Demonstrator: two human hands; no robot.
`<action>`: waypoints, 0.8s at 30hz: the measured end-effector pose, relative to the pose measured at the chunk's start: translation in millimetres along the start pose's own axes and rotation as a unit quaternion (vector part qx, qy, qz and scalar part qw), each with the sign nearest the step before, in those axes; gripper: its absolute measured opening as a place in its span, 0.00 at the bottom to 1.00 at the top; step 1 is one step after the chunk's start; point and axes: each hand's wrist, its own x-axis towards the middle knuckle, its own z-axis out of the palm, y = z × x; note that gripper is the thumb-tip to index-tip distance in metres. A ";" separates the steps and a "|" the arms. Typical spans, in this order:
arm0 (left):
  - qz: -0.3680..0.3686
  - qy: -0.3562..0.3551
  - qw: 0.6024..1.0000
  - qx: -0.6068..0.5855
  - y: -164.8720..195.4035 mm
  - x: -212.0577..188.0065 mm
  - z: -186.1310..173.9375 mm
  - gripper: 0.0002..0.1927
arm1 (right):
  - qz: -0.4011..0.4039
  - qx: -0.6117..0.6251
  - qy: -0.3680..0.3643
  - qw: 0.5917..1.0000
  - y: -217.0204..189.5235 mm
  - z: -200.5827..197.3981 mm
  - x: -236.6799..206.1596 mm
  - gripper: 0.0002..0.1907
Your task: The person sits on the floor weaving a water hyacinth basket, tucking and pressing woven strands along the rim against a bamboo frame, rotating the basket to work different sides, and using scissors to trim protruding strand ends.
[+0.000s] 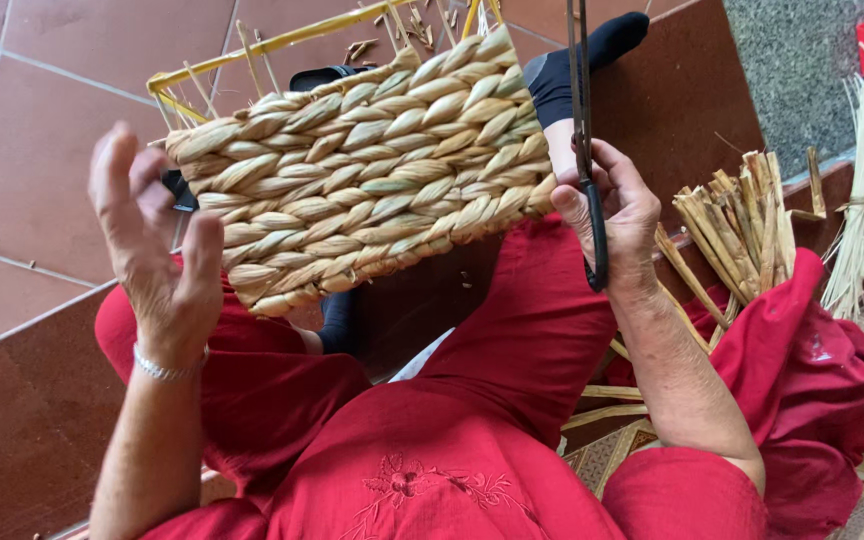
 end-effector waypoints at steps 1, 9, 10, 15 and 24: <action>-0.089 0.002 0.989 -0.119 0.1 -12.2 -1.5 0.41 | 0.007 0.010 0.003 1.000 1.0 -1.1 -3.1 0.35; -0.195 -0.068 0.949 -0.237 5.8 -64.0 23.9 0.41 | 0.007 0.023 0.032 0.999 -8.6 -3.9 -28.4 0.37; -0.210 -0.068 0.944 -0.245 8.6 -65.7 26.2 0.41 | 0.006 0.033 0.024 0.999 -12.1 -2.0 -28.8 0.37; -0.213 -0.083 0.940 -0.252 27.7 -53.2 24.9 0.35 | -0.001 0.082 -0.015 0.997 -33.4 19.5 -23.2 0.35; -0.096 -0.094 0.973 -0.186 44.1 24.8 22.7 0.28 | -0.193 -0.078 0.060 0.976 -62.8 11.8 62.0 0.19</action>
